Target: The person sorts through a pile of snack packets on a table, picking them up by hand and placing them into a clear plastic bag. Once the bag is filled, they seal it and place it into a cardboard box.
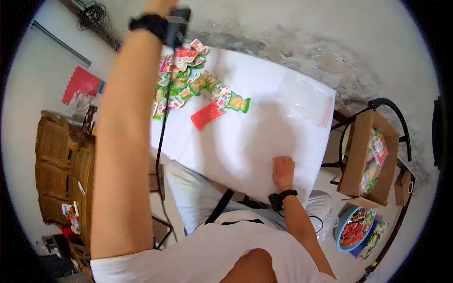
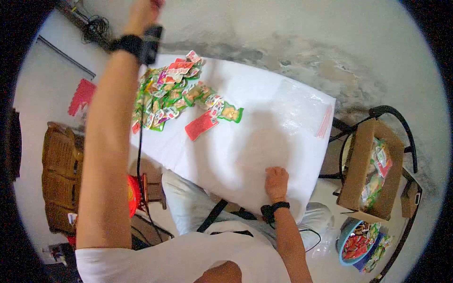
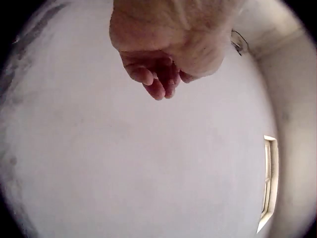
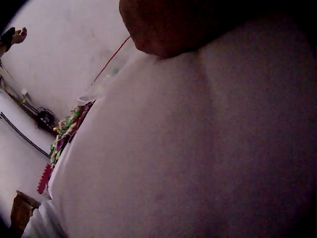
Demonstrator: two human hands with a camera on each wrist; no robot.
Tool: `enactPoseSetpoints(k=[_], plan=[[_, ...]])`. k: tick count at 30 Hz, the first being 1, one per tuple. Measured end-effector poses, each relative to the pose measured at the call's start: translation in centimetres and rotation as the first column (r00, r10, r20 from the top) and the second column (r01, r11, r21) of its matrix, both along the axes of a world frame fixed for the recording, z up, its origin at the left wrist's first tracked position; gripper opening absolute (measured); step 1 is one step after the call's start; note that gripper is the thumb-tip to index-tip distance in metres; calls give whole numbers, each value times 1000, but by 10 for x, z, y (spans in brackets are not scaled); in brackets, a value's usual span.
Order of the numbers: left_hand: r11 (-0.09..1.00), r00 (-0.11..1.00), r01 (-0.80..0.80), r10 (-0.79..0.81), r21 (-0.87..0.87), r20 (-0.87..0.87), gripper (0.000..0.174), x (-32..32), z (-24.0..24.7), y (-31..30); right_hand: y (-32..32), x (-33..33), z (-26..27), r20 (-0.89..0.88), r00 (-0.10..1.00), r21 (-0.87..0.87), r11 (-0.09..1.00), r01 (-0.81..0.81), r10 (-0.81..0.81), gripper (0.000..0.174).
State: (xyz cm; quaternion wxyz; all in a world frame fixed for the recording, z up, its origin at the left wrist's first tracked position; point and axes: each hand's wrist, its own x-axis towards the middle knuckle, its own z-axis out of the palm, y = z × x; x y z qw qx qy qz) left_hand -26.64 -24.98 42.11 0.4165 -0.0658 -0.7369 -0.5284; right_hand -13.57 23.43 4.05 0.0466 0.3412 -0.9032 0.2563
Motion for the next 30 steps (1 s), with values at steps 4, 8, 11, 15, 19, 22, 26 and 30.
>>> enactPoseSetpoints(k=[4, 8, 11, 15, 19, 22, 26, 30], plan=[[773, 867, -115, -228, 624, 442, 15, -6, -158, 63, -1, 0, 4, -18, 1000, -34, 999, 1, -1, 17], [852, 675, -245, -193, 463, 712, 12, 40, -302, 127, -2, 1, 5, -21, 1000, -52, 999, -3, 2, 14], [894, 700, -261, 435, -365, 566, 27, 68, -369, 161, 0, 2, 0, -9, 1000, -13, 1000, 3, -3, 21], [746, 684, -79, 523, -661, 509, 54, 82, -371, 172, 0, 0, 3, 14, 1000, 7, 1000, -8, 8, 22], [769, 500, 196, 455, -608, 736, 72, 82, -361, 165, 0, 0, 2, -39, 999, -101, 995, -22, 18, 21], [748, 580, 219, 416, -626, 700, 58, 83, -354, 156, -1, 0, 1, -41, 999, -90, 996, -18, 15, 21], [754, 686, 151, 386, -640, 617, 35, 90, -344, 167, 0, 2, 6, -6, 1000, 23, 999, -24, 24, 19], [802, 729, 65, 368, -594, 576, 30, 107, -313, 187, 1, 3, 4, -29, 999, 66, 998, -20, 21, 16]])
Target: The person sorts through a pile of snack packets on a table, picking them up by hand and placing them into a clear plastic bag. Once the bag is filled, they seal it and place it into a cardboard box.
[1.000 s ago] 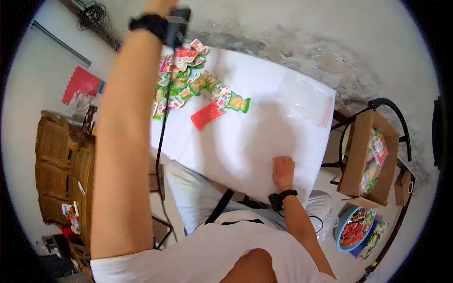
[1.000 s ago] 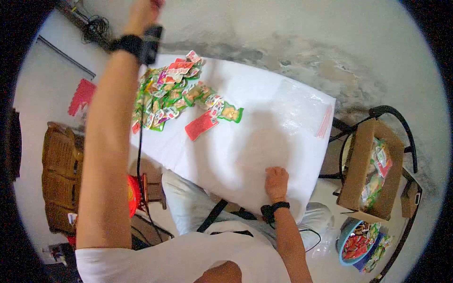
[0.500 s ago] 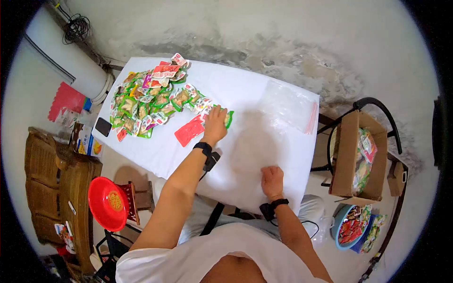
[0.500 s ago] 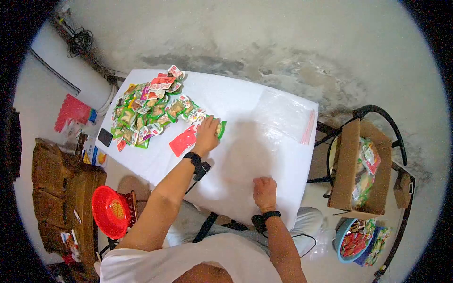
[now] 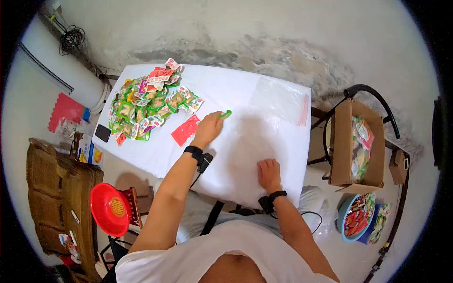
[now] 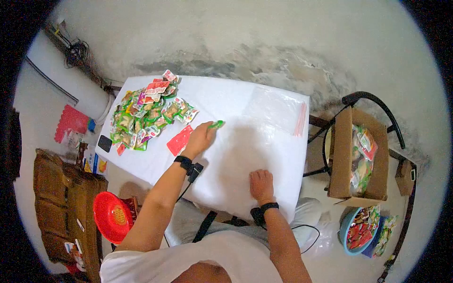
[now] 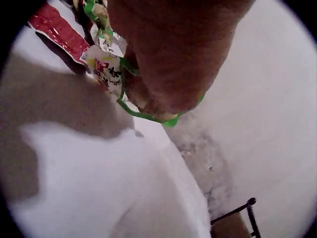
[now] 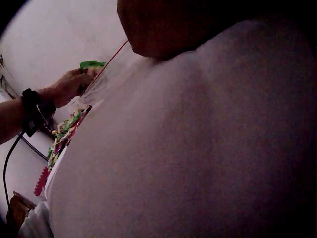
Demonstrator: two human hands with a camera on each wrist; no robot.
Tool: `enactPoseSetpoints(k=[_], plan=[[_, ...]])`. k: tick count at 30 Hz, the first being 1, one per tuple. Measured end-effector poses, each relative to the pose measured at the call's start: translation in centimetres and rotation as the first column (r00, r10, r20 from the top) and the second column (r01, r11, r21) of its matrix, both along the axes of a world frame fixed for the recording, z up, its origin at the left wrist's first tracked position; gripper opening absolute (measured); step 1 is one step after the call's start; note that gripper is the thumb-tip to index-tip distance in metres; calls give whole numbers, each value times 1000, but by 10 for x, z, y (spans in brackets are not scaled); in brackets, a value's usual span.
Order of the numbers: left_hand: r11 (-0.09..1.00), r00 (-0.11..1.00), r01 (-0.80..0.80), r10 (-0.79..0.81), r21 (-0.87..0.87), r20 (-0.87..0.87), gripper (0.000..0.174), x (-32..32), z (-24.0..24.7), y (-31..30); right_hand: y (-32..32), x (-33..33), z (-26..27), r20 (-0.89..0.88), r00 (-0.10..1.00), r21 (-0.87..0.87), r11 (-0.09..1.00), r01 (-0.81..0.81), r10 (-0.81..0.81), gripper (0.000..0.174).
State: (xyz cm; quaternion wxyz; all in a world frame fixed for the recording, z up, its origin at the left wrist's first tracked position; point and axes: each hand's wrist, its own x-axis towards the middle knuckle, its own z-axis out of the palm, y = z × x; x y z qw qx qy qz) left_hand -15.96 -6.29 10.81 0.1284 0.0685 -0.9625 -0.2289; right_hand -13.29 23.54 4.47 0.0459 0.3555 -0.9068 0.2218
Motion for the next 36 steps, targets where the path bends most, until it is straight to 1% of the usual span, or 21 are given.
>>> enactPoseSetpoints(k=[2, 3, 4, 5, 7, 9, 11, 13, 14, 15, 17, 18, 19, 21, 25, 28, 29, 31, 33, 35, 36], plan=[[870, 939, -307, 212, 385, 270, 28, 10, 29, 11, -1, -1, -3, -7, 1000, -97, 995, 9, -10, 12], [874, 940, -306, 214, 377, 267, 28, 15, 22, 8, -2, -1, -4, -8, 1000, -105, 994, 10, -11, 12], [707, 970, -237, 210, 666, 123, 31, 22, 17, 6, -1, -1, -4, -8, 1000, -87, 996, 12, -13, 12], [471, 968, -107, 251, 876, -17, 34, 30, 12, 2, -1, -1, -5, -4, 1000, -65, 998, 11, -11, 11], [411, 965, -115, 260, 904, 5, 35, 47, 5, -7, 0, -1, -7, -12, 1000, -78, 997, 5, -6, 11], [101, 990, -12, 139, 995, -2, 36, 63, 0, -12, -2, -2, -6, -22, 1000, -84, 996, 4, -6, 11], [29, 992, -28, 125, 999, 24, 32, 83, -13, -14, 0, -1, 0, -68, 998, -88, 996, -13, 7, 12], [269, 935, -287, 286, 919, 208, 30, 99, -27, -13, 0, 0, 0, -72, 997, -100, 995, -13, 6, 11], [375, 957, -173, 284, 911, 65, 39, 103, -75, -34, 0, -1, 0, -88, 996, -127, 992, -23, 12, 11], [369, 957, -172, 282, 913, 66, 39, 107, -67, -23, 1, -1, 1, -89, 996, -121, 992, -22, 11, 11], [680, 923, -219, 377, 700, -78, 57, 117, -36, 0, -1, 0, 2, -121, 993, -160, 987, -34, 15, 11], [853, 922, -359, 387, 380, 5, 76, 122, -73, -9, -2, 1, 0, -125, 992, -158, 987, -43, 23, 11], [847, 918, -366, 397, 384, 0, 76, 131, -64, 4, -3, 0, -2, -156, 988, -193, 980, -46, 16, 10], [950, 954, -293, 298, 106, -34, 84, 137, -33, 39, -5, -4, -1, -197, 980, -232, 970, -66, 19, 9], [943, 945, -328, 328, -52, -9, 78, 139, -34, 39, -17, -7, 13, -161, 986, -205, 976, -70, 37, 10], [957, 965, -263, 259, -120, -47, 53, 138, -38, 30, -29, -5, 17, -182, 983, -233, 970, -67, 24, 11], [959, 966, -258, 254, -114, -53, 53, 137, -37, 25, -33, -4, 18, -174, 985, -237, 970, -56, 15, 11], [958, 966, -205, 230, -198, 114, 48, 136, -32, 14, -40, 0, 17, -156, 988, -256, 966, -42, 2, 10], [968, 973, -206, 218, -140, 77, 44, 141, -26, 9, -44, 1, 17, -137, 991, -279, 960, -29, -9, 9], [953, 949, -229, 263, 197, -172, 40, 148, -26, 7, -46, 2, 19, -126, 992, -300, 954, -9, -30, 8], [887, 901, -274, 373, 372, -224, 42, 149, -34, 7, -47, 3, 20, -130, 991, -298, 955, -5, -35, 8]])
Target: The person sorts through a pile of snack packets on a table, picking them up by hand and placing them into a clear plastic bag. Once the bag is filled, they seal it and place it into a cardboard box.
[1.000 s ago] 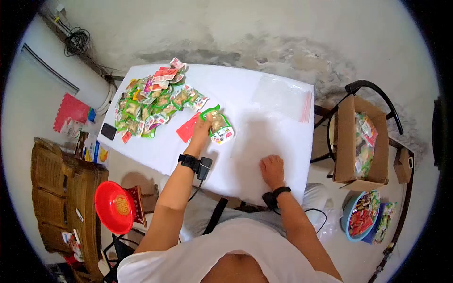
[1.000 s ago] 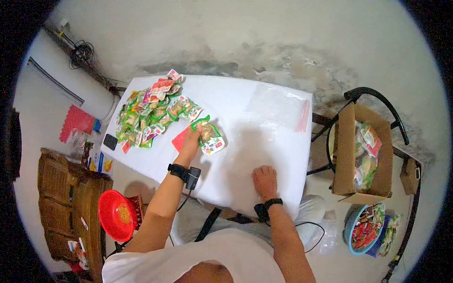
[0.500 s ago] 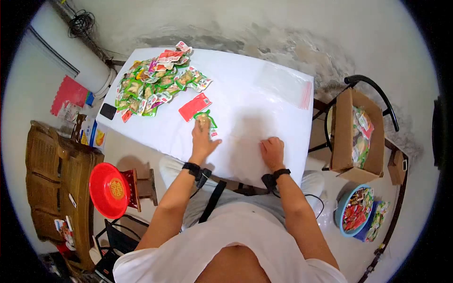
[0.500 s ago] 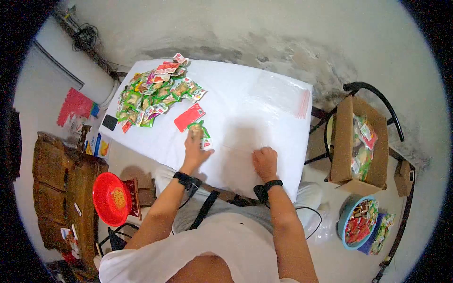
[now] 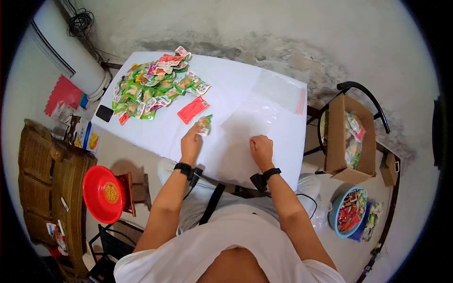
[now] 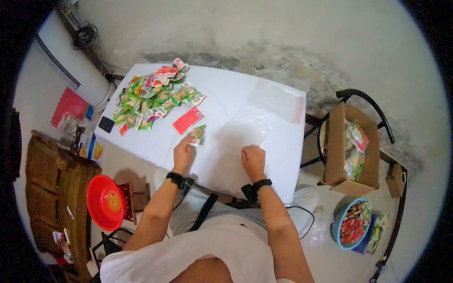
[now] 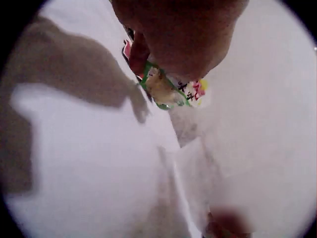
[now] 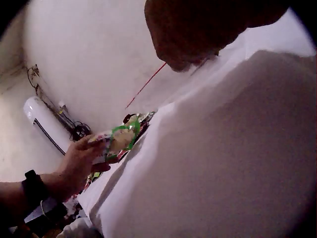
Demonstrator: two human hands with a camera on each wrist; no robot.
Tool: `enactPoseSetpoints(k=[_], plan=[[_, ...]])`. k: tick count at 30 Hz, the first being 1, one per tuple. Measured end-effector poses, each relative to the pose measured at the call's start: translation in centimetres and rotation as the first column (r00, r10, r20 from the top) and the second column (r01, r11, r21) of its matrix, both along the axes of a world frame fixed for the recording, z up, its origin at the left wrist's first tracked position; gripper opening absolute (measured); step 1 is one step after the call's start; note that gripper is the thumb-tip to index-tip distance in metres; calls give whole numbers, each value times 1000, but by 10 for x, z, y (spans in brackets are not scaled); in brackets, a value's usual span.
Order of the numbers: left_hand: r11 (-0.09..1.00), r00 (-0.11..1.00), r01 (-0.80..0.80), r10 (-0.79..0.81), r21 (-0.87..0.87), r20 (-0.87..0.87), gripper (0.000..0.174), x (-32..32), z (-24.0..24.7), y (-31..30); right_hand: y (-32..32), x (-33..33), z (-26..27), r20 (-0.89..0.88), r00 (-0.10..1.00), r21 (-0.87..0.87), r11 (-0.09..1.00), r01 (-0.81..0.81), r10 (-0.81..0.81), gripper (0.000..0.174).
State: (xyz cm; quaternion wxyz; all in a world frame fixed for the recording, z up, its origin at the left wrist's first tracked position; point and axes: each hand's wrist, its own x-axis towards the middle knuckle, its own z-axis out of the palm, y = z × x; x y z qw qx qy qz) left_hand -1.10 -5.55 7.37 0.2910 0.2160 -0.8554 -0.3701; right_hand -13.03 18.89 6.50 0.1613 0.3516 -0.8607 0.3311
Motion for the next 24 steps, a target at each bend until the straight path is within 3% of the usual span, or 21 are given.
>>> enactPoseSetpoints(k=[1, 3, 7, 10, 13, 17, 19, 24], plan=[[1000, 1000, 6, -6, 2, -4, 42, 5, 4, 5, 0, 0, 3, 3, 1000, -11, 1000, 2, -2, 5], [982, 982, 77, -44, 173, -184, 46, 21, 28, 23, 2, 0, 7, 6, 1000, -21, 1000, 6, -6, 2], [953, 951, 240, -192, 185, -243, 54, 43, 28, 74, 4, 4, 13, 46, 999, 5, 1000, 2, -2, 6], [906, 961, 262, -214, 333, -174, 54, 38, 16, 99, 4, 3, 10, 54, 999, -28, 1000, 1, 1, 7], [906, 967, 252, -226, 341, -115, 49, 30, 10, 109, 7, 3, 6, 69, 998, -87, 996, 19, -13, 8], [925, 958, 228, -158, 303, -238, 43, 16, 7, 113, 9, 3, 8, 104, 994, -134, 991, 25, -11, 8], [962, 956, 192, -138, 196, -257, 37, 13, 15, 112, 8, 5, 7, 98, 995, -150, 988, 38, -24, 8], [974, 938, 227, -222, -16, -267, 36, 7, 24, 104, 7, 7, 8, 169, 986, -150, 988, 25, 1, 8]])
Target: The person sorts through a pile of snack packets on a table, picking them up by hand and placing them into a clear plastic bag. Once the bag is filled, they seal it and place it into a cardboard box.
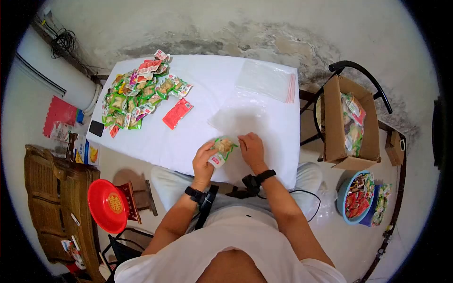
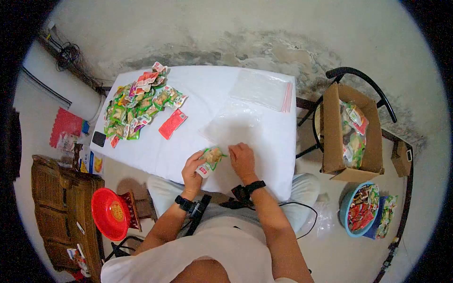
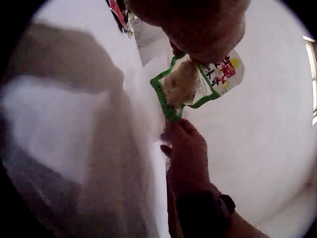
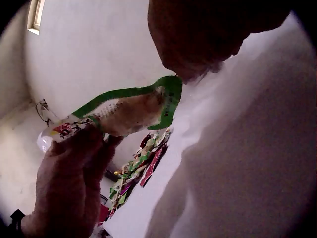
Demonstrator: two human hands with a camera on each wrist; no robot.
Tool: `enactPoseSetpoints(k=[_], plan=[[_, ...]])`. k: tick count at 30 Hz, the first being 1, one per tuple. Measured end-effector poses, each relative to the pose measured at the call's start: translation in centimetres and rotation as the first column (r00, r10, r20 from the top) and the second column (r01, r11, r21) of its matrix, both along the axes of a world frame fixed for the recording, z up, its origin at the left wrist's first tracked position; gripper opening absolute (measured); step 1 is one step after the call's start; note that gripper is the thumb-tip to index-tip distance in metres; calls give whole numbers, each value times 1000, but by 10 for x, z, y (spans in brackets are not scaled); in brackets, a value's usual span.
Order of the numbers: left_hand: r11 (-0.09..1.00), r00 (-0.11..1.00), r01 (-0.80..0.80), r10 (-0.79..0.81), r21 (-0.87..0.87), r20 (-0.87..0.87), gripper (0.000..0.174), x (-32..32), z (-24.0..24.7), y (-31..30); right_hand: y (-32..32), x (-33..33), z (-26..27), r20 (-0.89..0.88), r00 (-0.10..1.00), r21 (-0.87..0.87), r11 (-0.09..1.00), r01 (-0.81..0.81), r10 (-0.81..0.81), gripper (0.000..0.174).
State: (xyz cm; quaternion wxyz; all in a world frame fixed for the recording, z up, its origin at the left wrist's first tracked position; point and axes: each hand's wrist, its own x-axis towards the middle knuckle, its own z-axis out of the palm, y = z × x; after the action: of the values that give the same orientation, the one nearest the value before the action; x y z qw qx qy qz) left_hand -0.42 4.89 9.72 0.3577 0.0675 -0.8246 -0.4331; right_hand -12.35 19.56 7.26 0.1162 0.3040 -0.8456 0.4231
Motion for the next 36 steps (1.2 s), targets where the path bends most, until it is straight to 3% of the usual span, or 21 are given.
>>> enactPoseSetpoints(k=[7, 10, 14, 16, 20, 26, 28, 31, 32, 36], plan=[[967, 988, 152, -157, -205, -7, 36, 6, 14, -7, 0, 1, -7, 99, 995, 30, 1000, -2, 0, 8], [960, 990, 142, -141, -243, 22, 34, 1, 3, -7, 1, 3, -5, 130, 991, 18, 1000, -15, 13, 9], [972, 992, 123, -123, -202, 14, 33, -2, -10, -4, 6, 3, -3, 105, 994, -10, 1000, 10, -9, 10], [994, 998, 63, -64, -91, -8, 32, -2, -16, -2, 8, 3, -2, 126, 992, -49, 999, 6, 0, 10], [993, 999, 38, -40, -109, -9, 32, -5, -16, -3, 8, 6, 2, 209, 977, -85, 996, -32, 50, 11], [998, 1000, 15, -15, -59, 5, 31, -25, -17, 11, 5, 15, 4, 159, 987, -95, 995, -21, 36, 13], [976, 972, 122, -80, -180, 223, 40, -27, -40, 13, 6, 17, 0, 139, 990, -72, 997, -24, 34, 14], [956, 924, 245, -179, -163, 337, 51, -23, -49, 20, 11, 19, -5, 122, 992, -10, 999, -40, 41, 15], [946, 920, 223, -124, -236, 372, 55, -21, -49, 20, 13, 20, -7, 132, 990, 29, 998, -57, 53, 15], [962, 852, 197, -71, -192, 518, 56, -23, -44, 21, 22, 31, 6, 73, 988, 37, 989, -140, 137, 17]])
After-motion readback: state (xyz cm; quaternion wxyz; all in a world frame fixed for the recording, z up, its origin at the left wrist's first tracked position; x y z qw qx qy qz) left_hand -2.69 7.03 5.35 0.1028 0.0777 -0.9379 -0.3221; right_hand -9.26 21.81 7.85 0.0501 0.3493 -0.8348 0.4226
